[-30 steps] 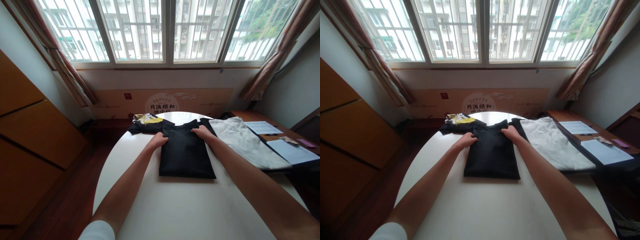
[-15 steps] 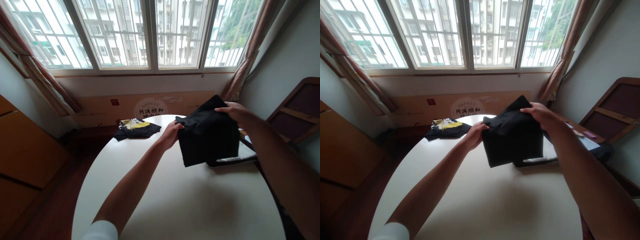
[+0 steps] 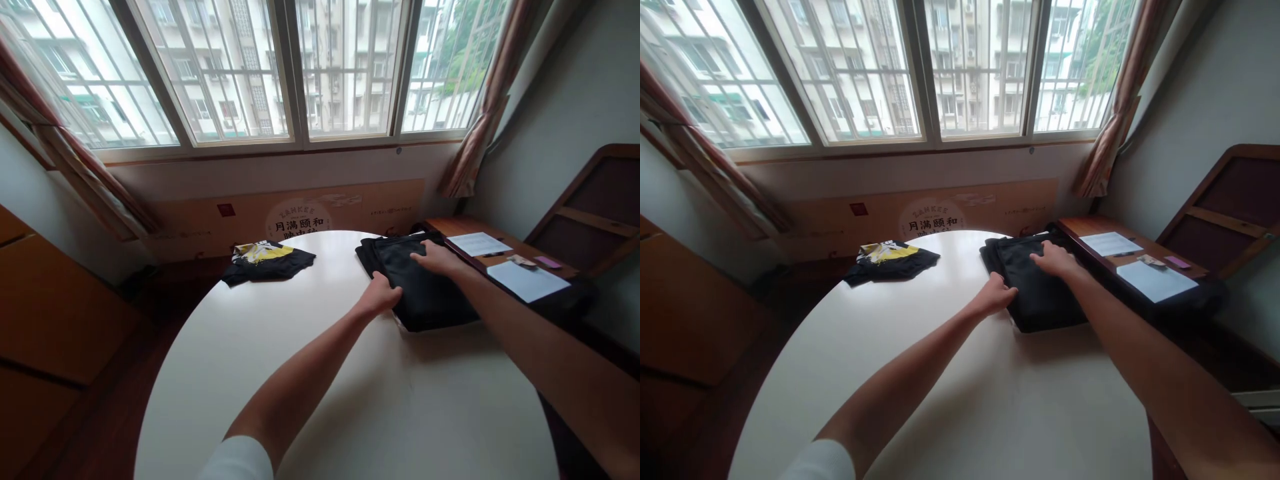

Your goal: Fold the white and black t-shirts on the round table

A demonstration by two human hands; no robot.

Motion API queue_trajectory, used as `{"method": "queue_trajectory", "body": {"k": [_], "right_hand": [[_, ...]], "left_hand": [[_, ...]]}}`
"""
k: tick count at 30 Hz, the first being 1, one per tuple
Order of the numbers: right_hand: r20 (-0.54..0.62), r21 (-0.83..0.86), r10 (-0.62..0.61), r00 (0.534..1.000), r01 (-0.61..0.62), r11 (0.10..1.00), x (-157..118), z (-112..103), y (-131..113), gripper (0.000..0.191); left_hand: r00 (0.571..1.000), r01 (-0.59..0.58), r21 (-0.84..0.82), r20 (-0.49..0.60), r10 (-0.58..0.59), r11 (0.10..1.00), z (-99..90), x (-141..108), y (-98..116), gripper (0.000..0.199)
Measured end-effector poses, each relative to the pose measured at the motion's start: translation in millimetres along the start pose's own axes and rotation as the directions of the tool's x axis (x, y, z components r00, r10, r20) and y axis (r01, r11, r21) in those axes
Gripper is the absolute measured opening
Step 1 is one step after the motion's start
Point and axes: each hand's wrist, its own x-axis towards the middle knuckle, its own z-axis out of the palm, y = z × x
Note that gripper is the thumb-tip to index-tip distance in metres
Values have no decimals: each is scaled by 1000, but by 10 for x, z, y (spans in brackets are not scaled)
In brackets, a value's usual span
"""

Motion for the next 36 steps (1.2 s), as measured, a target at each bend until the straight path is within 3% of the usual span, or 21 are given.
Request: {"method": "queue_trajectory", "body": {"k": [4,8,11,13,16,18,21,24,29,33,36], "right_hand": [[81,-122,-49,995,59,991,-336,399,-161,67],[64,-203,-63,996,75,976,-544,407,-240,72],[23,-239,-125,992,127,963,-761,336,-408,71],[3,-230,-273,962,266,936,-1021,356,-615,65],[33,-108,-562,827,562,820,-1541,543,-980,50],[68,-8,-667,742,669,744,-1864,733,-1178,44],[109,56,-688,717,687,725,-2149,981,-1322,40],[129,90,-680,722,674,733,-2198,1082,-1310,39],[105,132,-692,714,679,722,-2140,1081,-1231,38],[54,219,-686,725,662,717,-2112,1135,-1199,34],[-11,351,-633,774,595,723,-2077,1138,-1196,32]], "left_hand": [[992,-128,107,18,127,986,88,-401,-47,38],[965,-260,248,48,257,933,-74,-799,-278,31],[963,-224,444,-38,269,868,-477,-933,-616,28],[959,-110,580,-152,240,807,-864,-930,-854,33],[911,153,682,-378,164,715,-1493,-864,-1153,48],[866,283,681,-484,126,675,-1848,-830,-1299,59],[854,342,665,-514,74,664,-2164,-827,-1434,61],[858,358,663,-511,47,658,-2221,-849,-1460,53],[860,343,686,-504,79,642,-2100,-852,-1343,38],[899,258,700,-426,100,666,-1966,-891,-1179,32],[958,130,669,-276,82,731,-1786,-1014,-958,23]]}}
